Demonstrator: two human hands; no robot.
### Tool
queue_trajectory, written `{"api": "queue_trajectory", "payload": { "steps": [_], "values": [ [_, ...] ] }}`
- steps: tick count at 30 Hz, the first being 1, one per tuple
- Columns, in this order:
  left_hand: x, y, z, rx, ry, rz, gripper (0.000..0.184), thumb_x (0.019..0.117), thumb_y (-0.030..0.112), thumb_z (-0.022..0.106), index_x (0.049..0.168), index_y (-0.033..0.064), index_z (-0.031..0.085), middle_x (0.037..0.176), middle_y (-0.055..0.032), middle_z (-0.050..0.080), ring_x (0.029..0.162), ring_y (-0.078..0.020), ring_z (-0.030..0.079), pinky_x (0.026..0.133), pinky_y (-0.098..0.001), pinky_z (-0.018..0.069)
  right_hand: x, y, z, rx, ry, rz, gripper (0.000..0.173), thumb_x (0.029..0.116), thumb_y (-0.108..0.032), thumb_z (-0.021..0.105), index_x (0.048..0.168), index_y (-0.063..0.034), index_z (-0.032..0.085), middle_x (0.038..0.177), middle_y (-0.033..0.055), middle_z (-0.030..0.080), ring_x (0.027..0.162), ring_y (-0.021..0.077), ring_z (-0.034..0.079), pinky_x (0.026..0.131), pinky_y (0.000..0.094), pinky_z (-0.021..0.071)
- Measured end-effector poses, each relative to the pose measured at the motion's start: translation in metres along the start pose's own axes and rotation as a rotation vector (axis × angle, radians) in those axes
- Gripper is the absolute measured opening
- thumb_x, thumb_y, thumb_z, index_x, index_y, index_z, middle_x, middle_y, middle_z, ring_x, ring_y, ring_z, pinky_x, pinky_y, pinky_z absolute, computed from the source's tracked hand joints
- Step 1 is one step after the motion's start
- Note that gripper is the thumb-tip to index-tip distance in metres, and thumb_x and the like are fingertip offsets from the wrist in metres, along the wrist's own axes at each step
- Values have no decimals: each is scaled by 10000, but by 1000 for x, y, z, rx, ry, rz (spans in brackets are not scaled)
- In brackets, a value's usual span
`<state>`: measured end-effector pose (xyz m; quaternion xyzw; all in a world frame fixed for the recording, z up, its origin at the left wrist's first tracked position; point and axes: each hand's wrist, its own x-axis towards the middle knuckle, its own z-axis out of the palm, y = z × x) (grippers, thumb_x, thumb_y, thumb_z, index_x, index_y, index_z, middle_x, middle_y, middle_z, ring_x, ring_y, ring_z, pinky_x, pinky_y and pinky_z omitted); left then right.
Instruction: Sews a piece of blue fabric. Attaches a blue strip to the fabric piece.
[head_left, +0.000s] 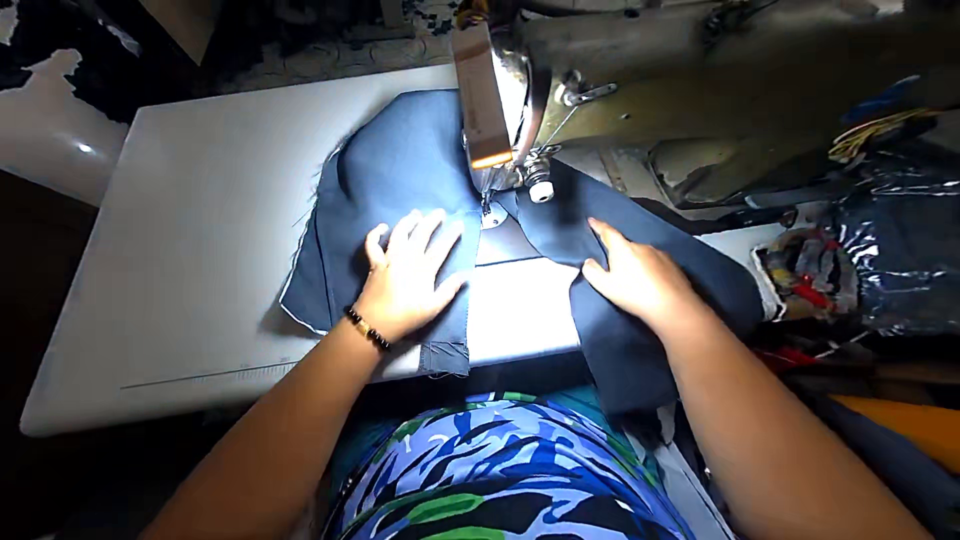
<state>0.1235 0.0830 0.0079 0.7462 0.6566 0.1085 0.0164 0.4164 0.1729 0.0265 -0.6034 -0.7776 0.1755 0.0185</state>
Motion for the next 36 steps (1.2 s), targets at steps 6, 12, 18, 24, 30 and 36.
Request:
{"api": "queue_trajectory", "payload": {
  "steps": [6, 12, 18, 24, 30, 36],
  "values": [
    [44, -10, 5, 29, -270, -449, 832, 975, 768, 309, 1663, 328, 148, 1738, -96, 75, 1545, -544, 13, 997, -922, 83, 107, -27, -33, 13, 219, -131, 414, 1073, -141, 413, 1433, 11, 552, 1445, 299, 542, 1400, 466, 467, 1146, 639, 342],
    [17, -31, -11, 77, -208, -476, 861, 978, 744, 375, 1665, 274, 158, 1720, -154, 131, 1532, -541, 129, 1019, -879, 214, 65, -49, 5, 157, 209, -471, 362, 1023, -157, 524, 1357, -119, 657, 1458, 158, 571, 1424, 372, 450, 1192, 612, 303],
    [-38, 4, 21, 36, -101, -164, 648, 1003, 654, 282, 1578, 383, 406, 1675, -155, 288, 1543, -458, 197, 1136, -758, 139, -83, 24, 89, 588, 387, -790, 239, 983, -111, 529, 978, -44, 758, 835, 68, 741, 792, 116, 707, 757, 286, 587],
    [-29, 11, 17, -65, -67, -113, 698, 992, 689, 320, 1591, 338, 394, 1664, -161, 313, 1530, -489, 221, 1095, -829, 128, -142, 90, 100, 541, 403, -470, 265, 981, -116, 527, 1043, -31, 771, 933, 86, 775, 806, 102, 729, 784, 261, 600],
    [-50, -4, 27, -75, 5, 69, 854, 964, 703, 297, 1587, 129, 407, 1638, -233, 331, 1513, -468, 302, 1149, -765, 186, -161, 182, 79, 419, 97, 235, 313, 1058, -199, 527, 1241, -22, 709, 1208, 202, 697, 1108, 324, 681, 1004, 509, 523],
    [-66, -5, 26, -281, 180, 221, 507, 978, 375, 545, 1208, -52, 692, 1171, -326, 633, 1117, -481, 571, 1002, -589, 389, -145, 142, 121, 358, -125, 103, 828, 876, -590, 721, 1457, -28, 541, 1472, 252, 521, 1402, 440, 449, 1144, 646, 351]
  ]
}}
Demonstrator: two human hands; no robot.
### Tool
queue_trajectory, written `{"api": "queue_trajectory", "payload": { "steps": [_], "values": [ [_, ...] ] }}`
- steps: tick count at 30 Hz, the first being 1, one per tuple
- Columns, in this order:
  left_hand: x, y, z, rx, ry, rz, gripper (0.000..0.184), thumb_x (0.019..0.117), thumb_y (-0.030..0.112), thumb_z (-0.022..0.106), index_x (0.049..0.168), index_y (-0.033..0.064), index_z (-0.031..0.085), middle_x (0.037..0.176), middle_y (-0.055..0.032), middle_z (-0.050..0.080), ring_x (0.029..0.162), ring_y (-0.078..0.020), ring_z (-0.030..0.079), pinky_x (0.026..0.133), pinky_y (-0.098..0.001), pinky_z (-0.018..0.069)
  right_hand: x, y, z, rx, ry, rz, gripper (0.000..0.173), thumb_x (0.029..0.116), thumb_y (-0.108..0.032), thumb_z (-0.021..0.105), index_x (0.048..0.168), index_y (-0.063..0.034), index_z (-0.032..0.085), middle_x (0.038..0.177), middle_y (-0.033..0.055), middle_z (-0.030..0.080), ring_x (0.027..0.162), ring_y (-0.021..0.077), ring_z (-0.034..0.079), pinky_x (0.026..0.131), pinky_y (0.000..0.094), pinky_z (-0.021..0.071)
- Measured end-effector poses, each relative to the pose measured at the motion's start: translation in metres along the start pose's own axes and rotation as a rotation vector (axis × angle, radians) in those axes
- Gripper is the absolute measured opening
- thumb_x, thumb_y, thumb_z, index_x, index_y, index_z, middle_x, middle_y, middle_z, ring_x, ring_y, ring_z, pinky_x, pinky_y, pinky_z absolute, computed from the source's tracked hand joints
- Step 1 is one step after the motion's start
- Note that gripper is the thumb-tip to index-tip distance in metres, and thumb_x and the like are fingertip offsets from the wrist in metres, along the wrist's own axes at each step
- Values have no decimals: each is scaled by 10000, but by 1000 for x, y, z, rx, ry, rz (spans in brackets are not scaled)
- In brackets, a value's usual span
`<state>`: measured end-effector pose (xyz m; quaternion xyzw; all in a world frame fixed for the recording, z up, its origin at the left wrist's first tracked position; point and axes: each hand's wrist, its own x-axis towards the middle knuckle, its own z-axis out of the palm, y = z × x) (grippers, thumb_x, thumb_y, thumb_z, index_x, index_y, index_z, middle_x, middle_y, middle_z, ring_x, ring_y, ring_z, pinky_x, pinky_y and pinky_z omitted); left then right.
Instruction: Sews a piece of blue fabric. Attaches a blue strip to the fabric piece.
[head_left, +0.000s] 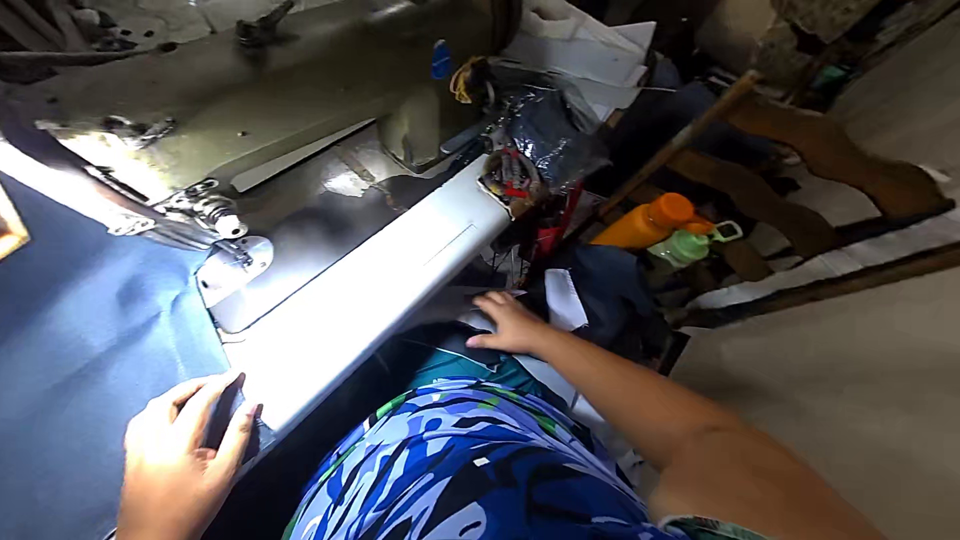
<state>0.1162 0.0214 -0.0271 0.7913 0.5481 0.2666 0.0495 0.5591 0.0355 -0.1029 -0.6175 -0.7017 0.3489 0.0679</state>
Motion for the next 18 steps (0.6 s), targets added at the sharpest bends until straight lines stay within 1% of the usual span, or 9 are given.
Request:
{"api": "queue_trajectory", "payload": {
  "steps": [3, 6, 7, 9, 10, 12, 14, 16, 18],
  "values": [
    [-2, -6, 0, -52, 35, 1, 410, 1003, 275, 562, 1153, -83, 695, 1143, -316, 669, 1117, -441, 604, 1023, -519, 425, 22, -25, 26, -35, -72, 72, 825, 899, -650, 654, 1356, 34, 597, 1368, 290, 598, 1353, 453, 507, 1161, 693, 265],
    [-5, -6, 4, -44, 59, -4, 380, 1004, 243, 566, 1142, -85, 698, 1154, -314, 675, 1137, -424, 612, 1035, -489, 436, 37, -48, 24, -94, -95, 70, 497, 1035, -393, 543, 1374, -36, 618, 1364, 217, 633, 1353, 396, 531, 1184, 666, 254],
    [-6, -6, 4, -29, 64, -1, 379, 999, 241, 561, 1137, -81, 703, 1154, -315, 675, 1131, -427, 613, 1026, -487, 438, 37, -57, 22, -108, -97, 7, 387, 1033, -254, 535, 1286, 11, 658, 1290, 243, 662, 1296, 416, 568, 1156, 664, 294],
    [-7, -6, 6, -5, 74, 8, 376, 996, 242, 548, 1120, -70, 717, 1151, -317, 671, 1108, -430, 610, 996, -489, 435, 33, -71, 23, -48, -97, -279, 192, 929, -51, 599, 1053, 42, 712, 1022, 249, 722, 1045, 428, 683, 946, 673, 468],
    [-7, -7, 7, 5, 77, 11, 374, 997, 242, 542, 1116, -64, 722, 1152, -317, 672, 1104, -433, 613, 992, -493, 439, 29, -80, 23, 9, -179, -408, 178, 905, 1, 618, 1057, 32, 704, 989, 237, 719, 997, 418, 693, 879, 664, 500],
    [-10, -6, 8, 7, 70, 8, 372, 999, 236, 537, 1123, -62, 721, 1167, -329, 662, 1121, -440, 606, 1005, -496, 433, 15, -101, 27, 67, -372, -478, 277, 892, 40, 644, 1165, 32, 688, 1043, 255, 716, 1022, 432, 687, 877, 670, 499],
    [-9, -6, 8, 4, 53, 3, 359, 997, 228, 549, 1126, -61, 718, 1178, -333, 648, 1141, -433, 594, 1027, -488, 423, 11, -106, 27, 49, -424, -412, 334, 912, -12, 654, 1244, 23, 664, 1107, 256, 709, 1072, 431, 675, 914, 664, 491],
    [-8, -6, 7, -7, 39, -1, 352, 1001, 227, 556, 1138, -53, 719, 1182, -331, 643, 1155, -421, 586, 1041, -478, 412, 12, -97, 16, 31, -409, -381, 373, 969, -191, 690, 1286, -1, 637, 1171, 230, 693, 1138, 392, 655, 980, 609, 484],
    [-10, -8, 7, -18, 25, -5, 366, 1007, 248, 554, 1155, -44, 717, 1190, -324, 641, 1167, -412, 582, 1052, -467, 405, 8, -82, -1, 139, -360, -405, 501, 950, -264, 739, 1360, 1, 630, 1249, 236, 674, 1213, 366, 621, 1071, 537, 458]
  ]
}}
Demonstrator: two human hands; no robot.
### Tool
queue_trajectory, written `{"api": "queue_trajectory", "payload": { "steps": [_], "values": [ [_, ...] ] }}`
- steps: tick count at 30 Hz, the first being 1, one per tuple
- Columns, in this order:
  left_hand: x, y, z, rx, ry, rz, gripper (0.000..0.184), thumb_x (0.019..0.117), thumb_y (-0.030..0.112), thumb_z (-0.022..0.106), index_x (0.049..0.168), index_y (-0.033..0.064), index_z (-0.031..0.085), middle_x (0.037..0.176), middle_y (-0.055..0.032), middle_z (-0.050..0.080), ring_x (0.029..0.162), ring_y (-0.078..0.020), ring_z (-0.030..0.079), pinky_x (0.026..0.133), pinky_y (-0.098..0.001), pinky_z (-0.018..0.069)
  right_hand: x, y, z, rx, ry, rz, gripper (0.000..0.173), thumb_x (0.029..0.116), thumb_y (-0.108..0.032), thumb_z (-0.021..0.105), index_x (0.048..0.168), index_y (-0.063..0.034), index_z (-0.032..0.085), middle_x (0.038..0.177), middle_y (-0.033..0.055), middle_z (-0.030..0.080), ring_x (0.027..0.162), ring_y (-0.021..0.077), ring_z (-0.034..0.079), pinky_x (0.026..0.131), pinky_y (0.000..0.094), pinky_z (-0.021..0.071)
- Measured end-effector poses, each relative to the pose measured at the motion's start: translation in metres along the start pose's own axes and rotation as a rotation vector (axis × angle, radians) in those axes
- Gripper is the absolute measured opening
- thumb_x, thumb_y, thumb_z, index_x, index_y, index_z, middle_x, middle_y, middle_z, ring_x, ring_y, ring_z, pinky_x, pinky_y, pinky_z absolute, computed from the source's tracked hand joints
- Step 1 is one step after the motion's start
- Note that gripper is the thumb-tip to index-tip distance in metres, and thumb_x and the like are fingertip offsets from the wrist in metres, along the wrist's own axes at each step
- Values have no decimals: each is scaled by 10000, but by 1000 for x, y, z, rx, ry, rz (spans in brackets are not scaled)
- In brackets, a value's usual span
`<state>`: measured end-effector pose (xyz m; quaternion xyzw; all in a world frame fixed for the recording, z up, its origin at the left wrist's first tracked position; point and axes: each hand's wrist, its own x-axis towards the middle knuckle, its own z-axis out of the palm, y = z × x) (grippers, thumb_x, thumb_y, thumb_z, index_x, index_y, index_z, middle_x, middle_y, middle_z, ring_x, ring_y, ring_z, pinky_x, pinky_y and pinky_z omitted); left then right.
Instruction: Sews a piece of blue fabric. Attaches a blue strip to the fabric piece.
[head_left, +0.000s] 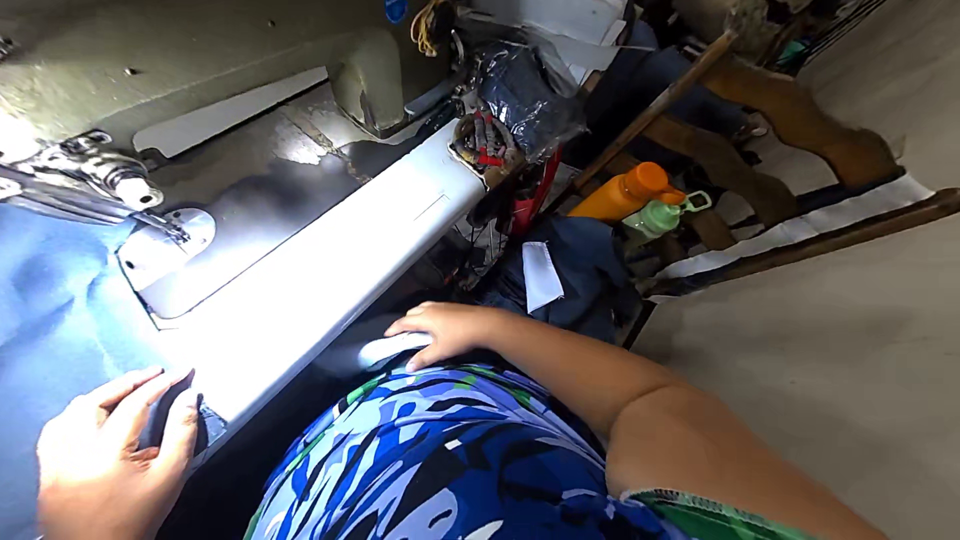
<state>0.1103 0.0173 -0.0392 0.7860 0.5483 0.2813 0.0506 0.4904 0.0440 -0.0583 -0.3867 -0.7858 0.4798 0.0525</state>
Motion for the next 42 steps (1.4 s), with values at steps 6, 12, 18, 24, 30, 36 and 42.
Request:
{"api": "queue_trajectory", "payload": {
  "steps": [6, 12, 18, 24, 30, 36, 42],
  "values": [
    [3, 6, -3, -22, -30, -23, 346, 998, 212, 570, 1150, -62, 717, 1168, -353, 639, 1128, -398, 611, 1026, -433, 446, -78, 84, -47, -319, 458, 737, 626, 842, -462, 818, 1288, -46, 677, 1322, 294, 609, 1272, 499, 536, 987, 713, 431],
    [0, -3, 1, -79, -81, -56, 326, 1017, 171, 563, 1151, -91, 704, 1166, -337, 662, 1153, -386, 639, 1044, -406, 477, -116, 146, -26, -114, 342, 1236, 836, 879, -238, 775, 1572, -148, 316, 1238, 324, 642, 1121, 513, 649, 918, 701, 501],
    [0, -6, -4, -114, -130, -62, 365, 1018, 215, 567, 1194, -80, 691, 1202, -352, 633, 1179, -383, 617, 1053, -406, 465, -198, 186, -88, -17, 515, 1115, 199, 913, -20, 677, 1102, 38, 662, 1028, 284, 663, 854, 407, 640, 735, 601, 518],
    [1, -3, -3, -103, -127, -81, 372, 1016, 222, 564, 1208, -71, 689, 1224, -354, 621, 1183, -412, 608, 1061, -439, 458, -168, 132, -83, -483, 511, 1181, 281, 885, -11, 668, 1165, 2, 690, 1205, 308, 654, 1117, 522, 634, 837, 742, 501],
    [0, -3, -2, -55, -113, -74, 386, 1018, 248, 545, 1212, -50, 694, 1236, -356, 617, 1181, -443, 603, 1048, -494, 454, -111, 153, -31, -528, 199, 781, 274, 1008, -114, 535, 1156, -124, 766, 1278, 139, 673, 1146, 367, 662, 913, 622, 536],
    [-2, -4, 0, -27, -88, -62, 408, 1019, 282, 522, 1219, -28, 697, 1240, -348, 618, 1192, -453, 589, 1058, -520, 431, -109, 156, -40, -674, 158, 926, 279, 960, -245, 650, 1130, -53, 762, 1399, 183, 604, 1354, 391, 502, 1059, 627, 401],
    [-3, -4, 2, -31, -83, -94, 424, 1024, 295, 523, 1212, -44, 693, 1241, -344, 622, 1187, -443, 601, 1047, -509, 451, -116, 166, -51, -699, 259, 1050, 414, 930, 53, 601, 1286, -127, 712, 1467, 221, 526, 1374, 455, 455, 1018, 650, 428]
  ]
}}
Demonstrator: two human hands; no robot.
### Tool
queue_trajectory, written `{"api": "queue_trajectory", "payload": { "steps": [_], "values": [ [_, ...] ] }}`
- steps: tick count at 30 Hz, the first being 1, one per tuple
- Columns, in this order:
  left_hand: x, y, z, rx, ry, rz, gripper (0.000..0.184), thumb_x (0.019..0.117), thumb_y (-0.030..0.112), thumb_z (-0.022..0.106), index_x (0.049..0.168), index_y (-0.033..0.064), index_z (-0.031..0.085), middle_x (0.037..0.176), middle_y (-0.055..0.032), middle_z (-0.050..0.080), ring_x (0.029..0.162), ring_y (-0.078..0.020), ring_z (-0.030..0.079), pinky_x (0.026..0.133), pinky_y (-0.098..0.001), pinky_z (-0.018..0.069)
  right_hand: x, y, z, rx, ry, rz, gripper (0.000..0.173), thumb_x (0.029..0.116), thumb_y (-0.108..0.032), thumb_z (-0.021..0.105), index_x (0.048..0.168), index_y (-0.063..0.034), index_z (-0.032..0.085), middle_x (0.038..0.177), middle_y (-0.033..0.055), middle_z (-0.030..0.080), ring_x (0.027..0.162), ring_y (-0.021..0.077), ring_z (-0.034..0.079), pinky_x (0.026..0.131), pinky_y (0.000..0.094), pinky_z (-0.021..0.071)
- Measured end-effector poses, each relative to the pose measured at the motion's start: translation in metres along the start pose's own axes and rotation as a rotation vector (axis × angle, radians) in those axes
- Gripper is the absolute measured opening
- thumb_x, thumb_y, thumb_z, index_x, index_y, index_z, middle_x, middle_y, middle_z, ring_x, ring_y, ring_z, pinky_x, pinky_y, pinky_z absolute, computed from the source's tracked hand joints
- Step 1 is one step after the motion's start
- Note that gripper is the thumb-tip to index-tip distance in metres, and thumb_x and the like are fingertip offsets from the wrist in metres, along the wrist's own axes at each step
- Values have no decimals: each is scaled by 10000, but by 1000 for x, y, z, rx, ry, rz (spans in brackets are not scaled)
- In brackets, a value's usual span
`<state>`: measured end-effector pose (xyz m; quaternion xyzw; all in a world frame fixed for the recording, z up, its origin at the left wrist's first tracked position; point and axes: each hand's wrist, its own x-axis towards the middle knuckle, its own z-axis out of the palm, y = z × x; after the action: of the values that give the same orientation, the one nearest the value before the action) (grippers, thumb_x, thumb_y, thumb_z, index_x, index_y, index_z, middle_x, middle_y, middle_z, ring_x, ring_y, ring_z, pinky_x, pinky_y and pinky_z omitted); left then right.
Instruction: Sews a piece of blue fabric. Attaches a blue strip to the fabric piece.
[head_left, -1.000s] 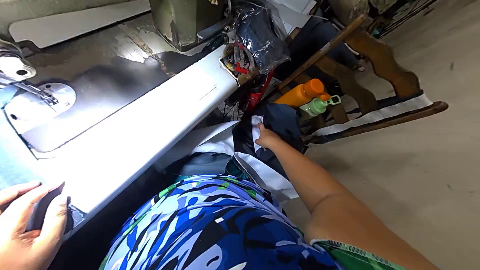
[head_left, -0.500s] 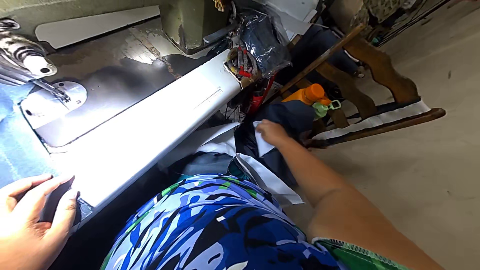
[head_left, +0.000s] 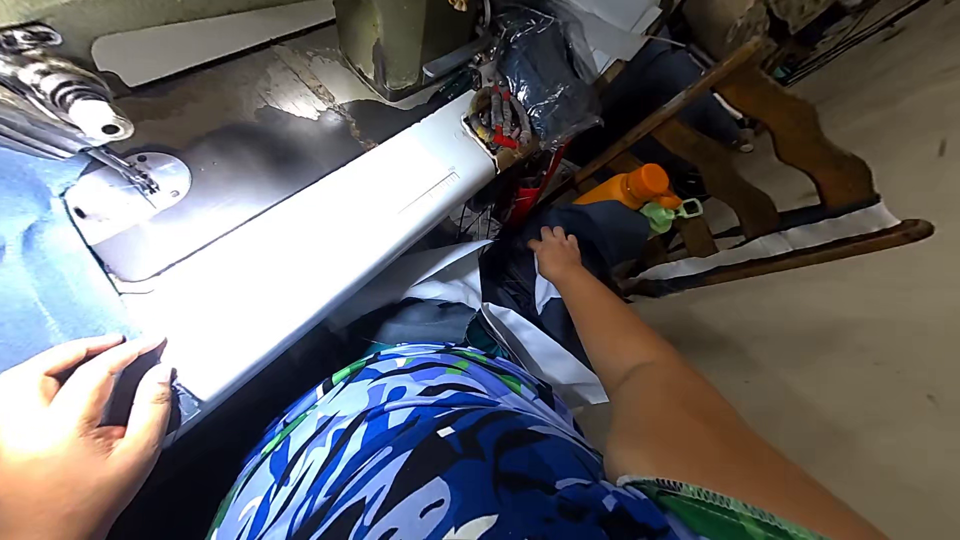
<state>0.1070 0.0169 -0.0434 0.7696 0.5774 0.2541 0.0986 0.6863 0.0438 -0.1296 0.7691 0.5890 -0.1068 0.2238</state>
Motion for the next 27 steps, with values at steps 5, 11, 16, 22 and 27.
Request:
{"api": "queue_trajectory", "payload": {
  "steps": [5, 11, 16, 22, 27],
  "values": [
    [0, -1, 0, 4, 11, 3, 423, 1020, 304, 521, 1206, -32, 700, 1235, -336, 626, 1186, -443, 597, 1051, -516, 442, 13, 2, 7, 126, -110, 103, 349, 992, -282, 614, 1304, -164, 715, 1523, 196, 484, 1427, 426, 396, 1064, 647, 373],
    [0, 0, 1, -3, 23, 0, 417, 1018, 295, 519, 1204, -30, 702, 1238, -331, 627, 1185, -431, 599, 1050, -505, 445, 14, 7, 7, 326, -54, 161, 259, 952, -259, 716, 1171, -124, 745, 1369, 212, 590, 1363, 448, 450, 1010, 680, 400],
    [0, 0, 1, 17, 25, 11, 421, 1022, 301, 514, 1206, -28, 702, 1229, -330, 631, 1171, -426, 608, 1035, -506, 452, 14, 13, 13, 402, -54, 187, 269, 982, -300, 686, 1165, -109, 736, 1342, 189, 616, 1340, 430, 481, 999, 685, 398],
    [1, 0, 1, 30, 34, 22, 427, 1022, 308, 502, 1199, -20, 710, 1211, -321, 647, 1140, -443, 620, 1013, -535, 453, 7, 9, 8, 402, 13, 157, 316, 919, -197, 749, 1211, -88, 699, 1349, 206, 621, 1344, 448, 484, 1009, 702, 384],
    [-1, -3, 1, 34, 21, 9, 448, 1018, 335, 498, 1208, -15, 706, 1234, -303, 645, 1177, -455, 599, 1039, -570, 421, 0, -11, -1, 250, 36, -180, 202, 901, -49, 664, 1024, -131, 802, 1183, 152, 700, 1245, 397, 562, 1017, 659, 389]
  ]
}}
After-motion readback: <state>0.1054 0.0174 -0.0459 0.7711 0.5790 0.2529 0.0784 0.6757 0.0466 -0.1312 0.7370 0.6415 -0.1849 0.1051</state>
